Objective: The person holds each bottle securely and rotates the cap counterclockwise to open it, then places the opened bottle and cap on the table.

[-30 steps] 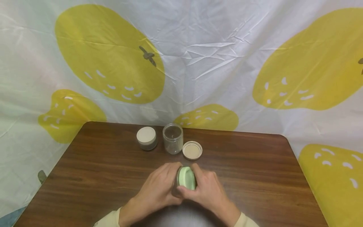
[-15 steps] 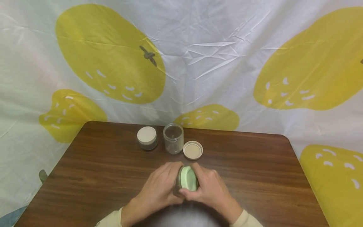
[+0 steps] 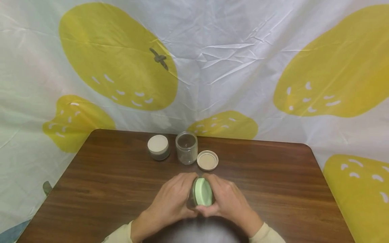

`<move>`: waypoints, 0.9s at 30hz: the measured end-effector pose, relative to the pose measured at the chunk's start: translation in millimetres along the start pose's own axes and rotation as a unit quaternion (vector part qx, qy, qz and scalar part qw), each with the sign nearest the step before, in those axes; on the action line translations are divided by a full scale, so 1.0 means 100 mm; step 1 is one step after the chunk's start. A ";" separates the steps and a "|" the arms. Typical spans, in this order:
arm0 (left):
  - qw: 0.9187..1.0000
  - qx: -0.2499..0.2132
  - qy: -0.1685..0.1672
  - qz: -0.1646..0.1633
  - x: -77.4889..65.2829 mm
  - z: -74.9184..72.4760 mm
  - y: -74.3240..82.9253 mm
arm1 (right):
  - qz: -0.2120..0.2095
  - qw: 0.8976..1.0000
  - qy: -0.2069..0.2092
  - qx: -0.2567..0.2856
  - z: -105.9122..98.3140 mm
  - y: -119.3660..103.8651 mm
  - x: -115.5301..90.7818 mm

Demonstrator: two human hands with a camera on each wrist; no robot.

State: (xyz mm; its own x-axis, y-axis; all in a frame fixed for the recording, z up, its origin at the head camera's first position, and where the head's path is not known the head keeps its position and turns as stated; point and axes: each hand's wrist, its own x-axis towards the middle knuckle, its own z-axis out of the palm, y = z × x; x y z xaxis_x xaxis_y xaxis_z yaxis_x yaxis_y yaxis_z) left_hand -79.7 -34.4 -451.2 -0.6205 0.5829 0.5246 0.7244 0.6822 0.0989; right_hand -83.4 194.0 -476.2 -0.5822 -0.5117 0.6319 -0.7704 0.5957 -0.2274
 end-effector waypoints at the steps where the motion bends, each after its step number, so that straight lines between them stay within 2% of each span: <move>1: 1.000 -0.001 0.000 0.000 0.00 0.00 0.00 | -0.005 1.000 0.000 0.000 0.00 0.01 0.01; 11: 1.000 -0.009 0.009 0.002 0.00 0.00 -0.01 | -0.007 1.000 0.000 0.024 -0.07 -0.01 0.04; 15: 1.000 -0.014 0.022 0.006 0.01 0.01 -0.01 | 0.026 0.999 0.014 0.014 -0.09 -0.05 0.04; 18: 1.000 -0.013 0.026 0.009 0.03 0.01 -0.01 | 0.089 0.996 0.031 -0.007 -0.12 -0.14 0.06; 21: 1.000 -0.006 0.021 0.010 0.05 0.01 0.00 | 0.176 0.983 0.036 -0.027 -0.16 -0.23 0.09; 24: 1.000 0.000 0.020 0.005 0.06 0.00 0.00 | 0.262 0.964 0.003 -0.047 -0.21 -0.31 0.16; 27: 1.000 -0.002 0.021 0.003 0.07 -0.01 0.01 | 0.321 0.943 -0.044 -0.073 -0.27 -0.37 0.20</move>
State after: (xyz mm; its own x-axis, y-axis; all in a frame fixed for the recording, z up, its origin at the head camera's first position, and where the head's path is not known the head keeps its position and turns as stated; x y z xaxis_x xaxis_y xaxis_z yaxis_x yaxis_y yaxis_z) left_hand -82.5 -30.1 -446.7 -0.6039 0.5677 0.5595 0.7287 0.6776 0.0990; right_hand -59.0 178.6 -434.9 -0.9412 -0.0619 0.3322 -0.2108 0.8759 -0.4341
